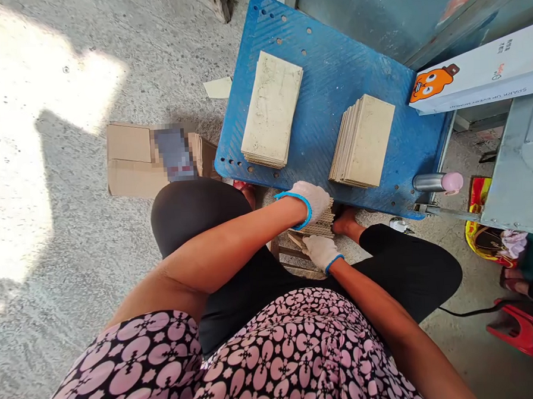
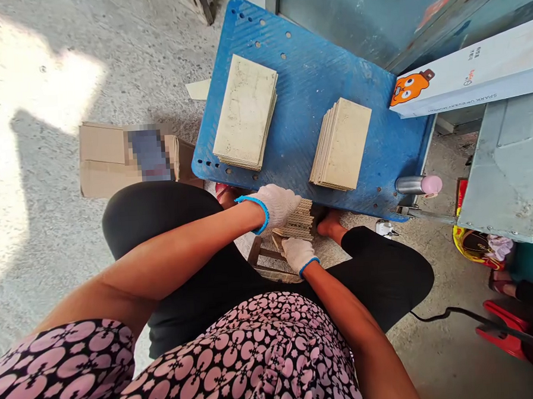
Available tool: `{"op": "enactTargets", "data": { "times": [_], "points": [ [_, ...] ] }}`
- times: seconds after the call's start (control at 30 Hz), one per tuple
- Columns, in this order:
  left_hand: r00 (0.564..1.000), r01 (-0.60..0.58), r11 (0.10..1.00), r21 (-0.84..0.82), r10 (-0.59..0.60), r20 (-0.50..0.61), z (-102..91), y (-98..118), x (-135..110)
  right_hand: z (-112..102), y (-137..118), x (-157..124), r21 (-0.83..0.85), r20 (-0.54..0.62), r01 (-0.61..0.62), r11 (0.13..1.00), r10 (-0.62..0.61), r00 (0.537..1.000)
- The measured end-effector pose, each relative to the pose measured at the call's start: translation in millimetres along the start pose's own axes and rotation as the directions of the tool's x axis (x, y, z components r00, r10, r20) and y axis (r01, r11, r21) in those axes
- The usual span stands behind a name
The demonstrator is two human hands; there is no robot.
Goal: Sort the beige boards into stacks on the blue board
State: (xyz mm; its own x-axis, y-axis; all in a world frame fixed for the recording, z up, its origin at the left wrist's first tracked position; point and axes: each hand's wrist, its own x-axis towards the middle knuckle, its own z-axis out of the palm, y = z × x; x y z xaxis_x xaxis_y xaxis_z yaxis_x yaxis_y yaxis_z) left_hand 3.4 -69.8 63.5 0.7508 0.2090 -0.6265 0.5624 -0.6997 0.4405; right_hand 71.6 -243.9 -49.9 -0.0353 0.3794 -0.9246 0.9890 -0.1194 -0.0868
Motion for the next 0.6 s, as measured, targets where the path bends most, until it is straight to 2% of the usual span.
{"op": "enactTargets", "data": {
  "times": [0.2,0.6],
  "points": [
    [1.000,0.013,0.998,-0.056,-0.014,-0.009,3.6,0.2,3.0,1.0,-1.3,5.2,0.004,-0.001,-0.017,1.000,0.017,1.000],
    [0.998,-0.004,1.000,-0.012,0.004,0.057,9.6,1.5,13.6,-4.4,-3.1,2.7,-0.005,0.009,-0.012,1.000,0.012,1.000]
  ]
}}
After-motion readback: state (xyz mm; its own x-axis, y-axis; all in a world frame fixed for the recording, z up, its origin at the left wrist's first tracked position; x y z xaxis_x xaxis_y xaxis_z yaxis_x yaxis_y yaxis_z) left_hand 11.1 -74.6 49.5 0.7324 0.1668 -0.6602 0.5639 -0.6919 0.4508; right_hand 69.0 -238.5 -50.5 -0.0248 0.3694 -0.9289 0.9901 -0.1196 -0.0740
